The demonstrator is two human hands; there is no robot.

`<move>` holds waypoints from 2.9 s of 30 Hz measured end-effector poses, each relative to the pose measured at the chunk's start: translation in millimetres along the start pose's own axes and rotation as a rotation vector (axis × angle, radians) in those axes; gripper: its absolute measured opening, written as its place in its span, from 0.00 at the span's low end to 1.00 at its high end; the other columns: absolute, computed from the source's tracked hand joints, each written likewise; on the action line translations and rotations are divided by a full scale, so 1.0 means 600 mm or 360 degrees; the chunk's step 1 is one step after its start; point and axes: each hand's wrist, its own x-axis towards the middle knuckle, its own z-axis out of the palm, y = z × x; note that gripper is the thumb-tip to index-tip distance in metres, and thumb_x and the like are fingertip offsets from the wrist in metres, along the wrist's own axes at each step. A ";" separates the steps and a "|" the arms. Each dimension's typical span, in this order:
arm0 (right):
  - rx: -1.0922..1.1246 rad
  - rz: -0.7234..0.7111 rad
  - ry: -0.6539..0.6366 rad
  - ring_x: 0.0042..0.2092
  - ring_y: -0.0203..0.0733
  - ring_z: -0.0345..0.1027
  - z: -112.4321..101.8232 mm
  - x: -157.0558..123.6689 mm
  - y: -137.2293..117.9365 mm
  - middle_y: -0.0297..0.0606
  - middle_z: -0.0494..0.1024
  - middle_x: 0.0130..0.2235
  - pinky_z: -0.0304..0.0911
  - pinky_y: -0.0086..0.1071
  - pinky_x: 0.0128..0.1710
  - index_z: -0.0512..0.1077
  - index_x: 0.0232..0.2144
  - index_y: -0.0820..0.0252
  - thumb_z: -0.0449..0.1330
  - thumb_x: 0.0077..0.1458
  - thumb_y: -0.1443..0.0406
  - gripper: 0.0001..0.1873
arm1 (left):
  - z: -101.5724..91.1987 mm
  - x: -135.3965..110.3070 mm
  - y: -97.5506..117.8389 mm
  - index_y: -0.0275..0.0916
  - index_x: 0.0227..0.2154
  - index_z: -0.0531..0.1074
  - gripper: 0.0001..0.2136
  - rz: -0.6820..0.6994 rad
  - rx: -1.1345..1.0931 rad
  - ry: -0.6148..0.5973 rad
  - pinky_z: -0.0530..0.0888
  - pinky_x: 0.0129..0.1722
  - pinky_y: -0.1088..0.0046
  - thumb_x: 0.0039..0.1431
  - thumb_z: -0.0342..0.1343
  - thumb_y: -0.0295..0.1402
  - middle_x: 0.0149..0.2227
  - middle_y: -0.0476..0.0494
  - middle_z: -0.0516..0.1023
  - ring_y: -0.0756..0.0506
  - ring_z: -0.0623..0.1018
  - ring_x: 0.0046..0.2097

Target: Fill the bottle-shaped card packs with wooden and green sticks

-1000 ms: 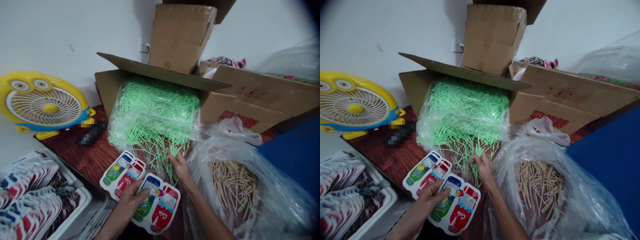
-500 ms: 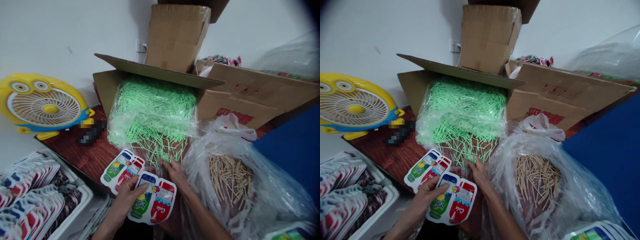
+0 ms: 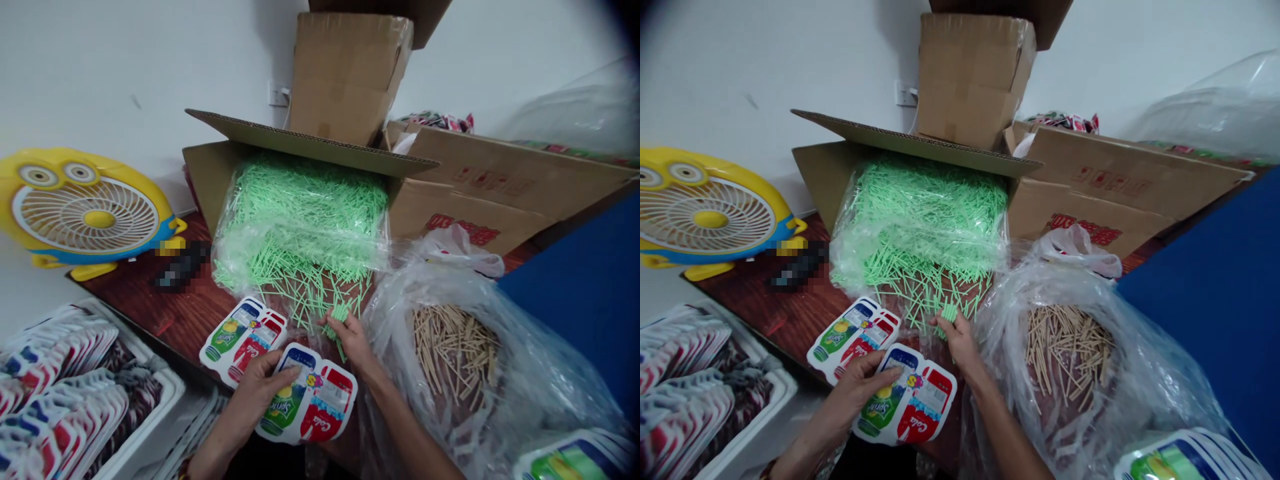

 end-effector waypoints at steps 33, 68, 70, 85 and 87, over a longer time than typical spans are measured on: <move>0.0918 0.0320 0.0221 0.35 0.47 0.76 -0.008 -0.029 -0.058 0.35 0.80 0.30 0.69 0.44 0.42 0.70 0.31 0.56 0.66 0.45 0.57 0.13 | 0.023 0.014 -0.002 0.34 0.28 0.78 0.11 -0.0201 0.0174 -0.0111 0.71 0.28 0.73 0.50 0.63 0.39 0.26 0.42 0.83 0.45 0.79 0.27; -0.0178 0.0117 -0.0454 0.47 0.43 0.71 -0.034 -0.098 -0.111 0.37 0.75 0.51 0.64 0.38 0.49 0.70 0.51 0.50 0.53 0.61 0.58 0.17 | 0.031 0.044 0.001 0.35 0.30 0.77 0.08 -0.0180 -0.0085 -0.0343 0.71 0.31 0.73 0.52 0.63 0.36 0.28 0.44 0.81 0.49 0.77 0.27; -0.0439 0.0016 -0.0506 0.46 0.42 0.71 -0.039 -0.100 -0.112 0.36 0.76 0.49 0.63 0.36 0.49 0.70 0.52 0.50 0.52 0.62 0.59 0.17 | 0.034 0.046 0.002 0.35 0.30 0.77 0.09 -0.0159 -0.0069 -0.0360 0.71 0.31 0.74 0.52 0.63 0.36 0.28 0.44 0.81 0.49 0.77 0.27; -0.0377 -0.0035 -0.0022 0.29 0.34 0.67 -0.016 -0.097 -0.128 0.30 0.76 0.27 0.61 0.24 0.28 0.74 0.29 0.57 0.62 0.53 0.59 0.07 | 0.027 0.052 0.022 0.36 0.22 0.76 0.14 0.0314 0.0284 -0.0130 0.65 0.25 0.76 0.51 0.61 0.43 0.22 0.51 0.73 0.50 0.70 0.25; -0.0492 -0.0104 -0.0039 0.29 0.34 0.67 -0.011 -0.095 -0.138 0.30 0.76 0.27 0.61 0.25 0.29 0.74 0.29 0.57 0.61 0.54 0.60 0.07 | 0.027 0.052 0.024 0.35 0.21 0.74 0.15 0.0420 0.0327 -0.0105 0.63 0.25 0.77 0.53 0.59 0.42 0.20 0.52 0.69 0.51 0.67 0.24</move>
